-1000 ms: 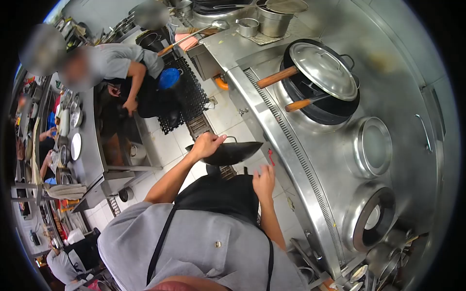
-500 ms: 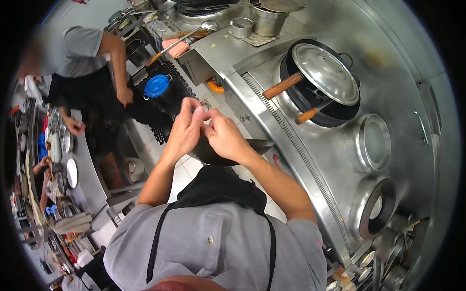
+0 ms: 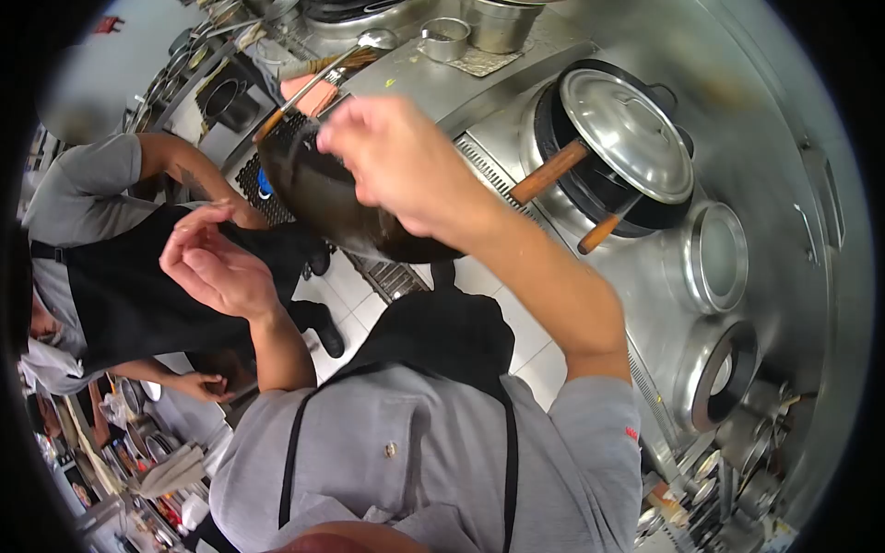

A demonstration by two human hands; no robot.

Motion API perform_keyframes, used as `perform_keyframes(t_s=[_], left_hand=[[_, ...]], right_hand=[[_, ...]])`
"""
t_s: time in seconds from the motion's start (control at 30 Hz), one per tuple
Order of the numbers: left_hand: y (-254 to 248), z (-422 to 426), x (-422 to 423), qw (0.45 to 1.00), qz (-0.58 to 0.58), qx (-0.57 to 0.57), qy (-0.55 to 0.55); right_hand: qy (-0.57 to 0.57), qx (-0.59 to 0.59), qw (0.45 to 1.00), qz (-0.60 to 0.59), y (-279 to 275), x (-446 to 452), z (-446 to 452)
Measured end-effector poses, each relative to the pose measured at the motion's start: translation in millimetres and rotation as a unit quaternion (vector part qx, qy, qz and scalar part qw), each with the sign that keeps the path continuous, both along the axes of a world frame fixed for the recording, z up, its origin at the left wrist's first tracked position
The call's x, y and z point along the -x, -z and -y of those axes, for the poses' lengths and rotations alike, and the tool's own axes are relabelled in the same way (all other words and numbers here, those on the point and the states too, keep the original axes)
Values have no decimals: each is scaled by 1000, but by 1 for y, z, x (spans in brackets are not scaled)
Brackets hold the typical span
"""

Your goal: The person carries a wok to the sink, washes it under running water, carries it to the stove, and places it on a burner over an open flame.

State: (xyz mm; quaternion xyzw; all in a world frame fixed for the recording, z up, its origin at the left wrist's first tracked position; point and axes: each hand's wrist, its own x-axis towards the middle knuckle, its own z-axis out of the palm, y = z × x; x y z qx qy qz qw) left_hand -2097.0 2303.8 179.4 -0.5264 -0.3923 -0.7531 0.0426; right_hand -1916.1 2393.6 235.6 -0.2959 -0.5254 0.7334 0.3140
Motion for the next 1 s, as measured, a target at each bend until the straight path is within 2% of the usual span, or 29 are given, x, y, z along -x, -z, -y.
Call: perform_keyframes(t_s=[0.07,0.17,0.2,0.27,0.33,0.43,0.5,0.57,0.63,0.73,0.8,0.83,0.87,0.9,0.97,1.0], left_hand=[[-1,-7,13,999,-10,-43,-29],[2,-17,37,990,17,-10,-139],[2,-21,43,989,64,-8,-135],[12,-24,68,981,108,-11,-163],[24,-27,85,969,148,-12,-199],[62,-31,114,944,230,45,-232],[108,-36,145,929,285,85,-221],[151,-45,171,886,389,131,-215],[198,-47,201,828,510,165,-163],[308,-46,265,756,576,245,-190],[365,-41,296,604,762,190,-138],[430,-38,326,533,811,185,-156],[418,-44,328,515,803,230,-194],[451,-44,350,561,764,275,-163],[435,-60,381,571,774,266,-67],[429,-69,402,565,766,301,-63]], right_hand=[[-27,-15,998,-46,-20,12,-22],[-69,-105,992,-9,-46,32,-52],[-144,-105,984,-11,-68,35,-64],[-137,-122,982,34,-97,47,-75],[-139,-127,982,-4,-112,57,-89],[-229,-113,965,-58,-135,62,-124],[-287,-99,951,-65,-153,67,-143],[-341,-79,935,-54,-171,73,-161],[-403,-48,913,-38,-187,81,-184],[-484,-31,874,-20,-202,100,-212],[-459,-83,885,-1,-214,109,-213],[-402,-120,907,17,-219,109,-203],[-351,-152,923,27,-220,108,-200],[-290,-181,939,36,-221,105,-201],[-140,-238,959,58,-223,86,-202],[-69,-256,961,75,-223,77,-200]])
